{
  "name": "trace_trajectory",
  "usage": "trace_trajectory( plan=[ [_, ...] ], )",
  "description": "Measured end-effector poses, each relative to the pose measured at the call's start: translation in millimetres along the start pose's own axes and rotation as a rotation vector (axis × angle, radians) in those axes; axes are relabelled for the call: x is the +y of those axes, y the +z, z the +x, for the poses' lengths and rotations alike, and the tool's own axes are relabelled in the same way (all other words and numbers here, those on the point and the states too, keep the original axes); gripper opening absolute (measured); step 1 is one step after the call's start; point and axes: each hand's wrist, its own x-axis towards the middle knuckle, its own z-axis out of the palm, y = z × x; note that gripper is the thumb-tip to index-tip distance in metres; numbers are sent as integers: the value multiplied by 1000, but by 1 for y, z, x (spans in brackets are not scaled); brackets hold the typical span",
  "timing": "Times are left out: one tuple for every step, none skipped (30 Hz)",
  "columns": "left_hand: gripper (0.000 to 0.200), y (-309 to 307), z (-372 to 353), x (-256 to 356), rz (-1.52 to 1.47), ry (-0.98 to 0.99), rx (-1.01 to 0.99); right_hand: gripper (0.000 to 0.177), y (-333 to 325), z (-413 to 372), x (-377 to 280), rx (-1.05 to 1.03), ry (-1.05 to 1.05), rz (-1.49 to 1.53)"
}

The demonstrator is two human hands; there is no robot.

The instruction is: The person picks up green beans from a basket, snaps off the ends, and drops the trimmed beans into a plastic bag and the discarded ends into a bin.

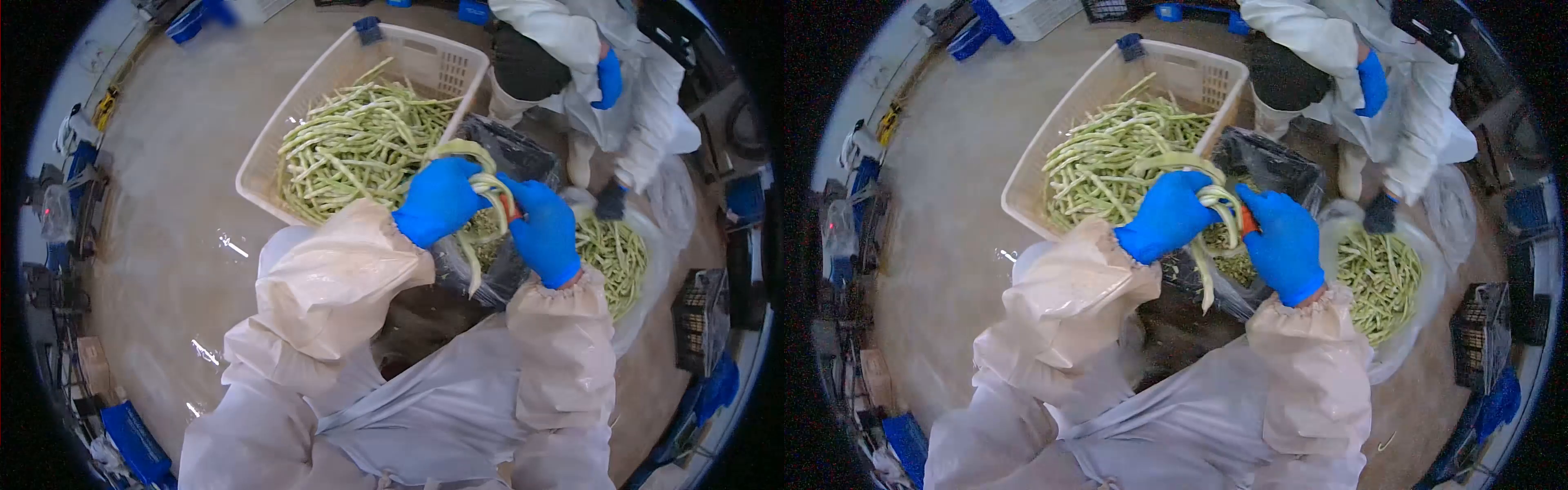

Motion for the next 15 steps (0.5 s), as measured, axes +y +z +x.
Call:
trace_trajectory(
  plan=[
    [28, 3, -1, -4, 20, 35, 14, 33, -3, 0, -3, -29, 8, -14],
    [29, 8, -2, -8, 37, 72, 28, 34, -4, 0, -4, -59, 16, -33],
    [25, 10, -2, -9, 111, 147, 55, 32, -2, 0, -5, -35, -12, -42],
    [25, 11, -2, -11, 130, 179, 55, 31, -2, 1, -7, -27, -21, -33],
    [24, 11, -1, -13, 147, 213, 55, 30, -2, 2, -9, -19, -28, -25],
    [24, 10, 0, -12, 165, 247, 53, 29, -2, 2, -11, -11, -35, -17],
    [22, 9, -1, -10, 128, 239, 39, 27, -1, 1, -11, -4, -19, 1],
    [23, 9, -2, -10, 92, 270, 71, 26, 0, -1, -9, 3, -1, 18],
    [23, 10, -2, -11, 56, 301, 103, 25, 2, -3, -7, 9, 17, 34],
    [23, 12, -3, -11, 19, 332, 133, 23, 7, -4, -4, 45, 95, 170],
    [23, 13, -3, -12, -31, 261, 106, 21, 14, -5, 1, 83, 180, 302],
    [22, 10, -1, -11, -82, 196, 74, 19, 16, -5, 4, 129, 268, 429],
    [21, 8, 1, -9, -135, 136, 35, 18, 10, -2, 2, 102, 365, 624],
    [21, 8, 4, -7, -236, 85, 33, 18, 2, 4, 0, 80, 461, 817],
    [21, 7, 7, -6, -335, 31, 29, 18, -5, 7, -2, 60, 552, 1014]
  ],
)
